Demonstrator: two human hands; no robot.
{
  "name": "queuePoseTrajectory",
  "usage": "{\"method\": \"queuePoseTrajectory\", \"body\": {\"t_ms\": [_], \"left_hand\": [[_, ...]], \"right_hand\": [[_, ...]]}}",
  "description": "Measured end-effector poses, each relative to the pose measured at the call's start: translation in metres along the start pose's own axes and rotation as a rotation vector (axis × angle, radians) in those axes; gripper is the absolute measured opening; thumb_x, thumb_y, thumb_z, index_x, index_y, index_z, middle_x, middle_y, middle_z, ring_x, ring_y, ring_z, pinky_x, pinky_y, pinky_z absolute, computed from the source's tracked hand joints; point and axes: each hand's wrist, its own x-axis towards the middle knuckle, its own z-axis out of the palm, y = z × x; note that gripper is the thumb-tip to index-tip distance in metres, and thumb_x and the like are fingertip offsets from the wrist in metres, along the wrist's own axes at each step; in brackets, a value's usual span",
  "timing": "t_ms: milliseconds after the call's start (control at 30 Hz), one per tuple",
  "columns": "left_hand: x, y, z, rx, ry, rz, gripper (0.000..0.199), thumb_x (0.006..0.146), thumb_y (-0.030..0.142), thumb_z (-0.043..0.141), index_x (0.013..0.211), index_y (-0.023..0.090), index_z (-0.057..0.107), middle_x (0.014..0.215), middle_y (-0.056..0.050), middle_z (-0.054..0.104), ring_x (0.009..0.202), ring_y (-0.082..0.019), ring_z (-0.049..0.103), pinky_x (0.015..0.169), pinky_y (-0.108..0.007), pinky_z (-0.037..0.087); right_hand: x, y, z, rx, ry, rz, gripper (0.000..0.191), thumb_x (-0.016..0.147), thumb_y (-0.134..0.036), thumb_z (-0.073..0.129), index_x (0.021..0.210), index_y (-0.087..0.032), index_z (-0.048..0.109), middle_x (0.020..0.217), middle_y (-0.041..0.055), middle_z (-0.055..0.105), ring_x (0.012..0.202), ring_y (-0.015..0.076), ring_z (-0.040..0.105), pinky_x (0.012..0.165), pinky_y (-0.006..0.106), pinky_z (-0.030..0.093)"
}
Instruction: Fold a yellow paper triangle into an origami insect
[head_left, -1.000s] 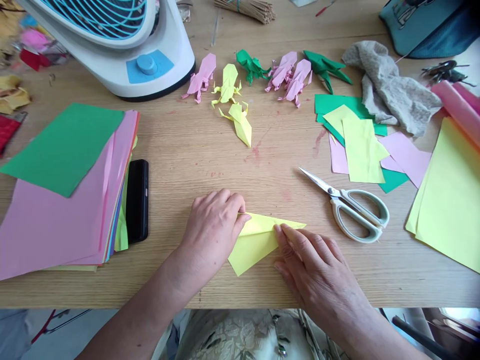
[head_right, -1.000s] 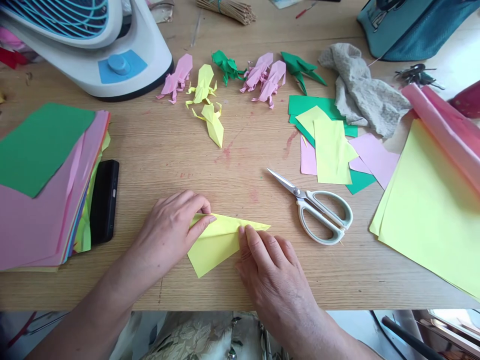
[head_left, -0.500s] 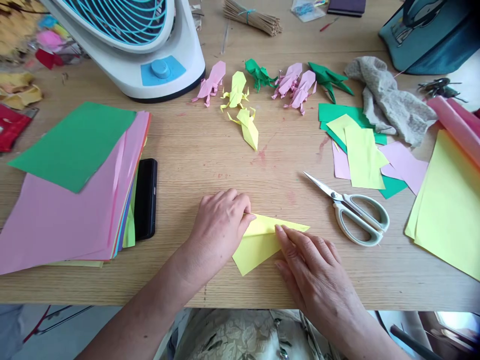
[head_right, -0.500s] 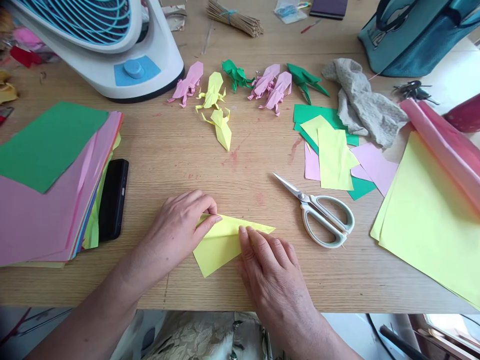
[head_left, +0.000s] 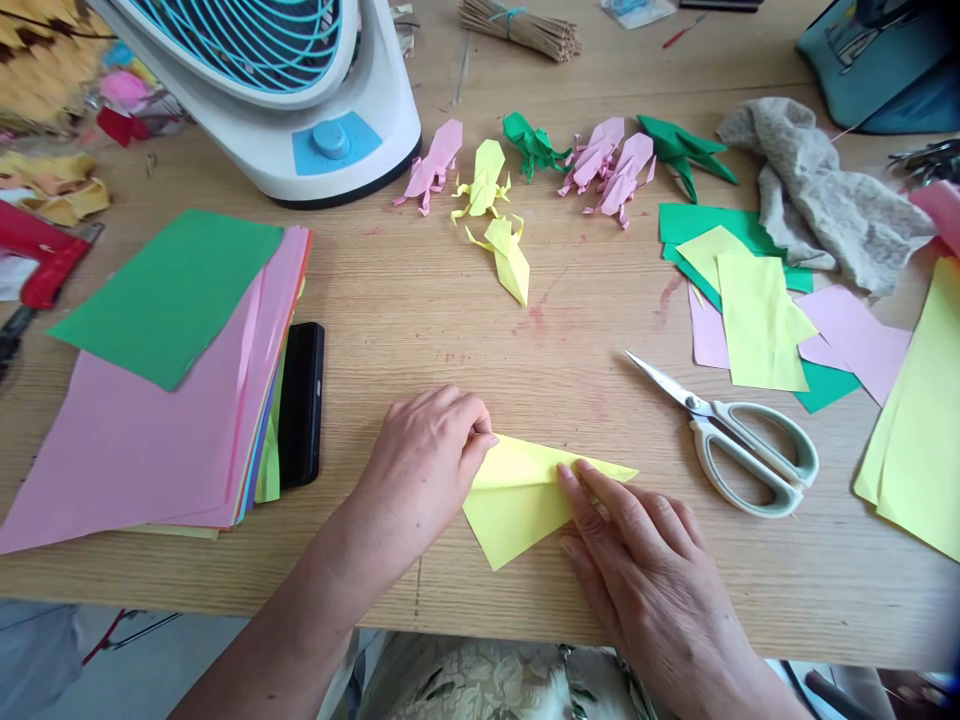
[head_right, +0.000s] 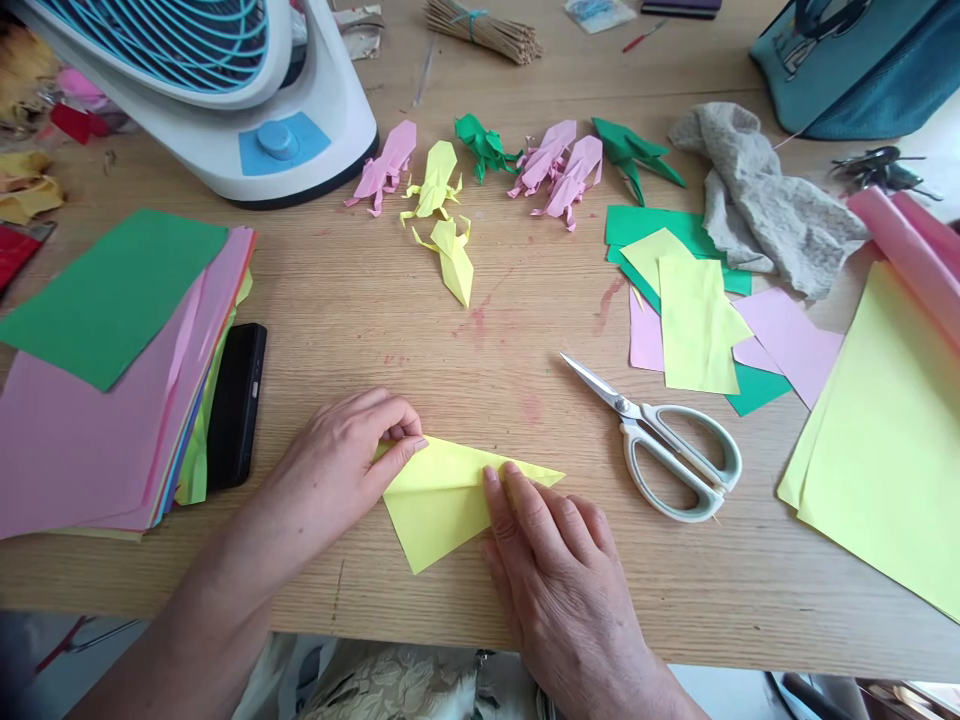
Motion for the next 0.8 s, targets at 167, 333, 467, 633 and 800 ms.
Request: {"method": "queuePoseTrajectory", "body": {"t_ms": [167, 333, 467, 633, 800], "left_hand": [[-0.0008, -0.0004, 0.0008, -0.004, 0.018, -0.011, 0.014, 0.092, 0.014, 0.058, 0.078, 0.019, 0.056, 0.085, 0.001, 0.060, 0.085, -0.017, 0.058, 0.076, -0.031, 0.040], [-0.0011, -0.0026, -0.0010, -0.007, 0.011, -0.023, 0.015, 0.093, 0.015, 0.058, 0.078, 0.019, 0.056, 0.084, 0.002, 0.059, 0.084, -0.016, 0.057, 0.075, -0.030, 0.040], [-0.0001, -0.0027, -0.0016, 0.005, -0.015, -0.031, 0.016, 0.094, 0.015, 0.055, 0.078, 0.018, 0.056, 0.085, 0.001, 0.058, 0.086, -0.017, 0.057, 0.075, -0.031, 0.040], [0.0003, -0.0010, -0.0015, 0.012, -0.008, -0.032, 0.015, 0.092, 0.013, 0.056, 0.078, 0.018, 0.056, 0.085, 0.001, 0.058, 0.086, -0.017, 0.057, 0.076, -0.031, 0.041], [-0.0001, -0.0006, -0.0025, -0.006, -0.006, -0.037, 0.016, 0.091, 0.012, 0.057, 0.077, 0.018, 0.055, 0.084, 0.001, 0.058, 0.085, -0.017, 0.057, 0.075, -0.031, 0.041]], "right_hand": [[-0.0014, 0.0006, 0.0020, 0.026, 0.019, 0.018, 0.044, 0.099, -0.017, 0.052, 0.142, -0.008, 0.049, 0.133, 0.0149, 0.062, 0.103, 0.0245, 0.057, 0.088, 0.040, 0.042], [-0.0018, 0.0007, 0.0017, 0.029, 0.021, 0.020, 0.046, 0.099, -0.018, 0.051, 0.144, -0.008, 0.048, 0.135, 0.0155, 0.061, 0.104, 0.0256, 0.056, 0.089, 0.041, 0.041], [-0.0014, 0.0008, 0.0015, 0.032, 0.021, 0.018, 0.045, 0.099, -0.018, 0.052, 0.143, -0.008, 0.049, 0.135, 0.0158, 0.060, 0.105, 0.0259, 0.055, 0.090, 0.041, 0.040], [-0.0017, 0.0012, 0.0014, 0.028, 0.022, 0.016, 0.044, 0.100, -0.019, 0.051, 0.142, -0.008, 0.050, 0.135, 0.0159, 0.060, 0.105, 0.0260, 0.054, 0.091, 0.041, 0.039], [-0.0023, 0.0011, 0.0011, 0.026, 0.017, 0.017, 0.044, 0.100, -0.019, 0.051, 0.142, -0.008, 0.050, 0.135, 0.0157, 0.060, 0.105, 0.0258, 0.054, 0.091, 0.041, 0.040]]}}
